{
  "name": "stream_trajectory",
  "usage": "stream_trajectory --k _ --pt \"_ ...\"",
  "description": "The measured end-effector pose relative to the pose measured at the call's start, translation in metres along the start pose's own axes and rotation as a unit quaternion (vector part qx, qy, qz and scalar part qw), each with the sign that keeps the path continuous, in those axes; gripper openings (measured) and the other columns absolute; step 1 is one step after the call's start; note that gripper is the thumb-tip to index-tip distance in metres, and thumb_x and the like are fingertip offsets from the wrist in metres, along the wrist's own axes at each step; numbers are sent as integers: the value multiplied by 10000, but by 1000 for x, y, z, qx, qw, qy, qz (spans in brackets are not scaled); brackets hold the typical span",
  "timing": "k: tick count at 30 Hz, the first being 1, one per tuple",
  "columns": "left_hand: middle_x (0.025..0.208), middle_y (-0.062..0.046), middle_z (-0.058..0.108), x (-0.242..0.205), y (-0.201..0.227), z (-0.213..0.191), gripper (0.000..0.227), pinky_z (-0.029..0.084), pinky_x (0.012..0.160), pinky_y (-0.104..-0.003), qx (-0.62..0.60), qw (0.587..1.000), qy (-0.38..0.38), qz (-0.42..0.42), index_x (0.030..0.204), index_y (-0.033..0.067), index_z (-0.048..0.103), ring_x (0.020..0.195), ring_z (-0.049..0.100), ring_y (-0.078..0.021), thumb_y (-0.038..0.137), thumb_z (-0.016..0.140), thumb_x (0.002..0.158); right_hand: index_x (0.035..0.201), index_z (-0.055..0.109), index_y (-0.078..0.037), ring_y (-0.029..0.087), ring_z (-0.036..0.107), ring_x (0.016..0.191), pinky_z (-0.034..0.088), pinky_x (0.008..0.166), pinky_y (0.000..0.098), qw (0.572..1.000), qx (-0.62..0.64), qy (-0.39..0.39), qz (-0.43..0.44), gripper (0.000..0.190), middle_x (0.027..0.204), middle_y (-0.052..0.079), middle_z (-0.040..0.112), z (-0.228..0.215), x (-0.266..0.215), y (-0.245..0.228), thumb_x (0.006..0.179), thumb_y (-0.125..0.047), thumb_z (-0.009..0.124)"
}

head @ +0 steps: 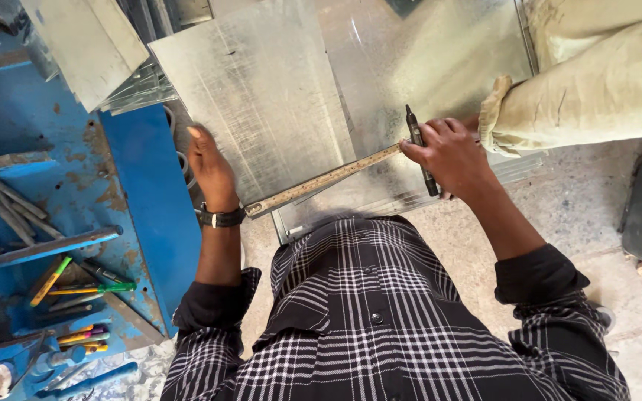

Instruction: The person measures and marks multiple rectangular metal sheets using a metal ruler and a black marker. They place the ruler on each sheet, draw a straight line, and then move the sheet to a stack. A second person is visible nearby, occasionally handling the sheets.

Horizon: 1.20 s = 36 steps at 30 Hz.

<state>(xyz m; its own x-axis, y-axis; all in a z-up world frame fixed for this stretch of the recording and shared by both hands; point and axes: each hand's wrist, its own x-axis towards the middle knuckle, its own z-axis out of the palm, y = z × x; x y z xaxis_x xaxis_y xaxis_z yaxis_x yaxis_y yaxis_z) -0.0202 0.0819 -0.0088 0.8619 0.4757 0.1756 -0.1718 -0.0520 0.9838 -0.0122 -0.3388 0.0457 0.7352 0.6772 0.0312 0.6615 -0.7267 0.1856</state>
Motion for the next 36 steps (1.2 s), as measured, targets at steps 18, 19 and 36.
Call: stream_trajectory --k 18,19,36 --pt "735 79 218 -1 4 -1 520 172 614 -305 6 1000 -7 7 768 135 289 694 184 -57 471 420 1143 1350 653 -294 277 635 1244 488 1069 440 998 -10 -62 0 423 1294 115 697 4 1 -3 950 -169 595" --pt "730 80 219 -1 3 -1 527 173 611 -305 9 1000 -4 10 761 136 286 689 186 -56 471 421 1145 1340 658 -288 278 637 1239 490 1064 441 998 -5 -56 1 414 1286 117 700 3 1 -3 948 -168 596" --pt "717 92 230 3 -10 -2 516 172 587 -305 -4 1000 -9 8 748 147 275 666 193 -54 440 417 1149 1373 641 -316 270 628 1240 482 1077 461 997 -23 -74 10 450 1256 104 700 12 2 -4 965 -139 569"
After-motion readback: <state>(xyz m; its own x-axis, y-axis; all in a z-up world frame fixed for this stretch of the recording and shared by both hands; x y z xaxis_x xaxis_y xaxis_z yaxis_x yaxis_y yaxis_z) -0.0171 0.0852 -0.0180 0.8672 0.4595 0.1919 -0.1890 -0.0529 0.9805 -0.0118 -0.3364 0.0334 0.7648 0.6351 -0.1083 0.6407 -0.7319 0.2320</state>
